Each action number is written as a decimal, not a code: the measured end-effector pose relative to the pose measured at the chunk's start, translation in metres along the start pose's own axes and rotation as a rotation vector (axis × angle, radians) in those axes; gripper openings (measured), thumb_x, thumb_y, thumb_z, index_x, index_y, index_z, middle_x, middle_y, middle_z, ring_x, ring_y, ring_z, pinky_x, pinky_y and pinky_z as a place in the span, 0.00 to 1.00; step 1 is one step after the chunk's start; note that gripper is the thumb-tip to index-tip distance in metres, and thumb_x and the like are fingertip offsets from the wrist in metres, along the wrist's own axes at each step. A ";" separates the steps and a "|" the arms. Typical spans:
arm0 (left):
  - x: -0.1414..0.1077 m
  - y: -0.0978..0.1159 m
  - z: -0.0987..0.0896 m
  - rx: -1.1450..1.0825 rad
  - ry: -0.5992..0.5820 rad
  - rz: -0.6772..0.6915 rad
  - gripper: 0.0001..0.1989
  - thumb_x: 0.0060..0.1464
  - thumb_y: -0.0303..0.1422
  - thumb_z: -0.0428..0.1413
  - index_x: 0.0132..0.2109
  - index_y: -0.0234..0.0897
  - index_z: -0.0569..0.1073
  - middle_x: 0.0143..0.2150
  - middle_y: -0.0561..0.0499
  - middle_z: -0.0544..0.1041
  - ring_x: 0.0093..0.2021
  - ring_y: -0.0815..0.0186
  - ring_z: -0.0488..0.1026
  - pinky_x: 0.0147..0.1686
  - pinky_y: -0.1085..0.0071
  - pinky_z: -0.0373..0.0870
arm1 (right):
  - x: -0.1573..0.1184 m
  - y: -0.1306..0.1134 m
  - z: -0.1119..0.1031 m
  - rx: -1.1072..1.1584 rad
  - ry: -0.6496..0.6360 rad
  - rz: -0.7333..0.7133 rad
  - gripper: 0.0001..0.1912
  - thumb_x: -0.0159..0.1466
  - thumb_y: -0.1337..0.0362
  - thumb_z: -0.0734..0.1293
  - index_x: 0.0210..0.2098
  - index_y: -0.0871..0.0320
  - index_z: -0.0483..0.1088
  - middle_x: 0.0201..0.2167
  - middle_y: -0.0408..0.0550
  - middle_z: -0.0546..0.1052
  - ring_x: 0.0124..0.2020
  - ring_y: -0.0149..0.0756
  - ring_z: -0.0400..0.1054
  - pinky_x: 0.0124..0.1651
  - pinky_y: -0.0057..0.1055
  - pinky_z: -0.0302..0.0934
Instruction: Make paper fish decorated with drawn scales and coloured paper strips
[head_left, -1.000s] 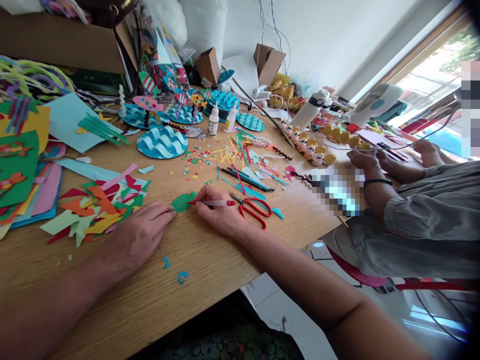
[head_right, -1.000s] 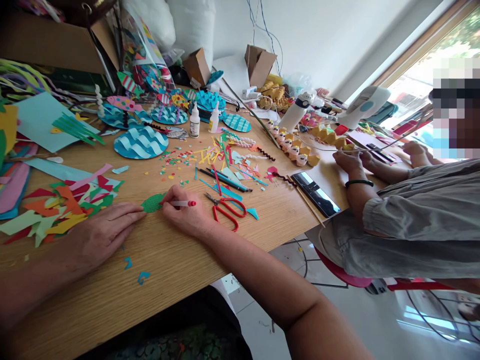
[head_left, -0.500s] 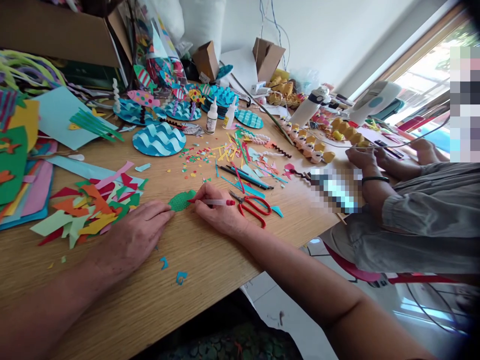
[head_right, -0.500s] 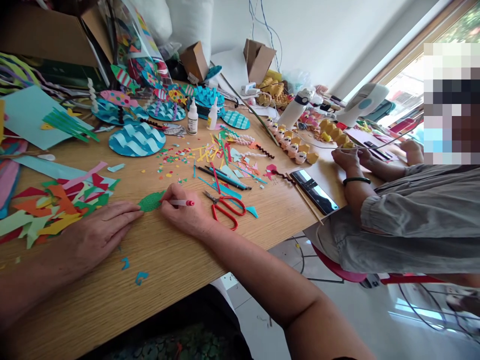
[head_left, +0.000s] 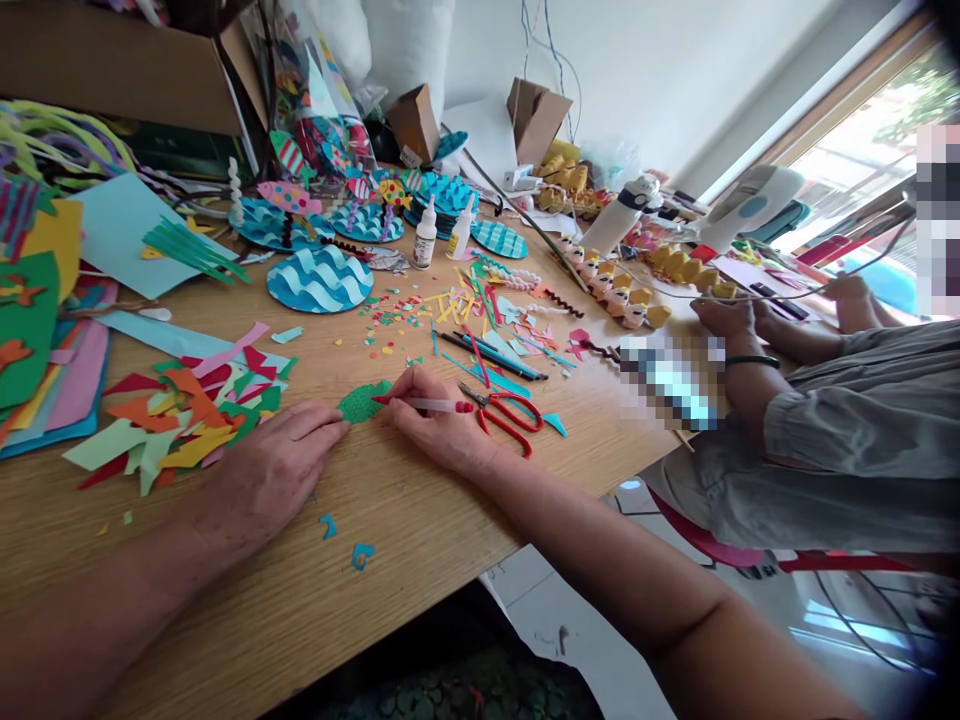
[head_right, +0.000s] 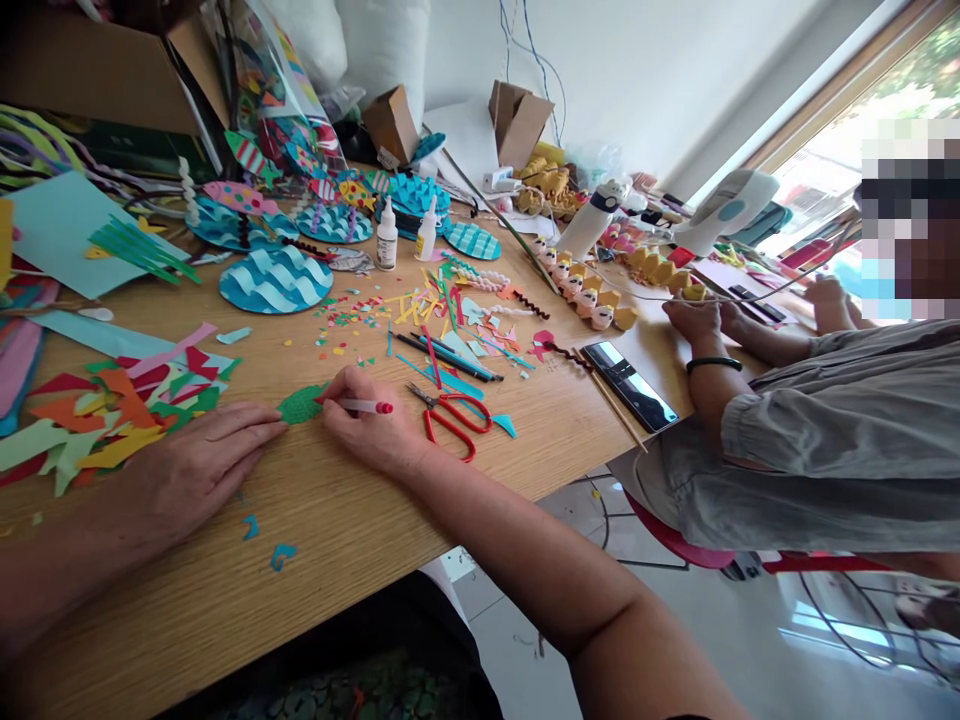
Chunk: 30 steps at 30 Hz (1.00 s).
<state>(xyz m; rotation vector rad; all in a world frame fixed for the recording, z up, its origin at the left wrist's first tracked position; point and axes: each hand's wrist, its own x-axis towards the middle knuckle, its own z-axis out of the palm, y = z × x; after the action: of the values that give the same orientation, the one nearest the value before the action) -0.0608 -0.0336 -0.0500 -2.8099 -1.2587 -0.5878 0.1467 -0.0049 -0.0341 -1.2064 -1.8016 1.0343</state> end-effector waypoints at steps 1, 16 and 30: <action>0.001 0.001 -0.001 0.010 0.002 0.008 0.20 0.60 0.32 0.38 0.45 0.32 0.73 0.47 0.42 0.74 0.48 0.58 0.70 0.46 0.61 0.70 | 0.000 0.000 0.000 -0.004 -0.016 0.002 0.01 0.55 0.69 0.61 0.29 0.58 0.62 0.22 0.38 0.67 0.22 0.25 0.59 0.26 0.23 0.53; 0.002 0.000 -0.001 0.060 0.056 0.074 0.20 0.60 0.31 0.39 0.44 0.30 0.74 0.45 0.41 0.75 0.46 0.58 0.71 0.44 0.63 0.71 | 0.002 -0.004 0.001 -0.087 -0.032 0.026 0.02 0.56 0.70 0.61 0.29 0.58 0.63 0.23 0.38 0.68 0.23 0.25 0.60 0.28 0.23 0.54; 0.001 -0.001 0.000 0.049 0.035 0.045 0.20 0.60 0.32 0.38 0.44 0.32 0.74 0.45 0.42 0.75 0.47 0.59 0.71 0.45 0.63 0.71 | 0.000 -0.001 0.000 -0.068 0.000 -0.007 0.01 0.55 0.70 0.61 0.28 0.58 0.63 0.21 0.37 0.65 0.22 0.25 0.58 0.27 0.23 0.53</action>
<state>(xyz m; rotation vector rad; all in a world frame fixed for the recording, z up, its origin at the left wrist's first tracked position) -0.0613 -0.0321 -0.0496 -2.7673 -1.1833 -0.5933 0.1468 -0.0051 -0.0336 -1.2397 -1.8526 0.9760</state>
